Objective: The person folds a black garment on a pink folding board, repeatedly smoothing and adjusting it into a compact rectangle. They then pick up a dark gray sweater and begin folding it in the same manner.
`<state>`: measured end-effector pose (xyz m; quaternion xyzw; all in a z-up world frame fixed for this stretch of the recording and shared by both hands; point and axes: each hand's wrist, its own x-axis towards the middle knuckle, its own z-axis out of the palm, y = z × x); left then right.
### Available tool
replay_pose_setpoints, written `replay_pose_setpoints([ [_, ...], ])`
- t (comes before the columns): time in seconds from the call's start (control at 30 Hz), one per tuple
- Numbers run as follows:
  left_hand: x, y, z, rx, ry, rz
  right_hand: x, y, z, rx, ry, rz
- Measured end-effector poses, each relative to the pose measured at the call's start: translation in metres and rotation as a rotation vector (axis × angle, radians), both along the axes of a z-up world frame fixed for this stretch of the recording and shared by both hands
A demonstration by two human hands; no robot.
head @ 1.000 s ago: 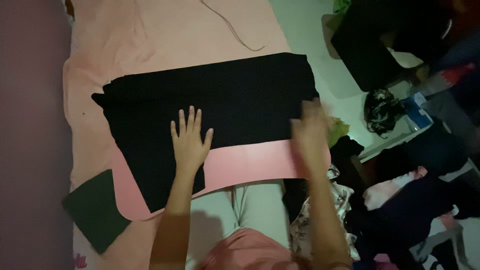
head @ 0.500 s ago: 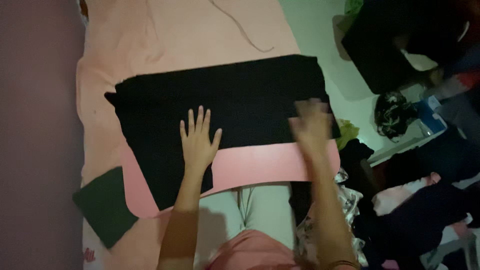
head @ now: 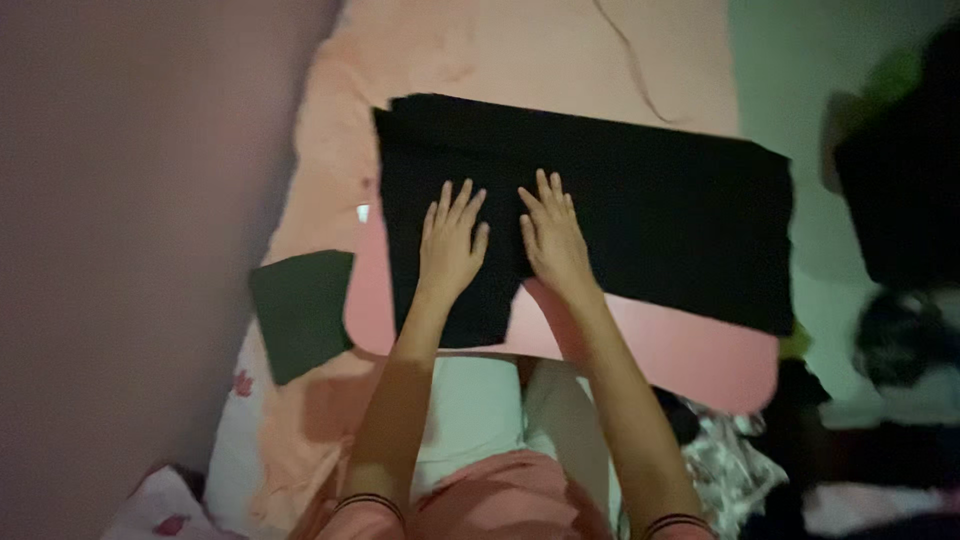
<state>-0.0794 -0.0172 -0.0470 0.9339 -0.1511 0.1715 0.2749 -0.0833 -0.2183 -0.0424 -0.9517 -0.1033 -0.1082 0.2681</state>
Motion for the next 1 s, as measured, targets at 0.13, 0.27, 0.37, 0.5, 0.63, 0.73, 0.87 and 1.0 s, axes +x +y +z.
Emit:
replay_pose_setpoints([
  [0.13,-0.007,0.050,0.031,0.123,0.098,0.275,0.008,0.036,-0.005,-0.223,-0.080,-0.126],
  [0.27,0.009,0.024,0.041,0.327,0.257,0.474,0.004,0.029,-0.013,-0.211,-0.026,-0.090],
  [0.37,0.030,-0.033,0.025,0.515,-0.003,0.222,0.010,0.028,-0.014,-0.283,-0.055,-0.077],
  [0.5,0.032,-0.062,-0.008,0.115,-0.043,-0.077,0.008,0.035,-0.015,-0.426,0.017,-0.128],
  [0.63,0.038,-0.022,-0.021,0.094,-0.033,-0.042,0.009,0.029,-0.011,-0.222,-0.038,-0.077],
  [0.73,0.050,0.026,-0.020,0.142,-0.056,0.088,0.007,0.028,-0.015,-0.262,-0.023,-0.100],
  [0.87,0.066,0.063,0.000,0.133,0.039,0.197,0.007,0.036,-0.015,-0.295,0.005,-0.163],
  [1.0,0.043,0.026,0.001,0.285,-0.006,0.252,0.007,0.034,-0.013,-0.263,-0.033,-0.146],
])
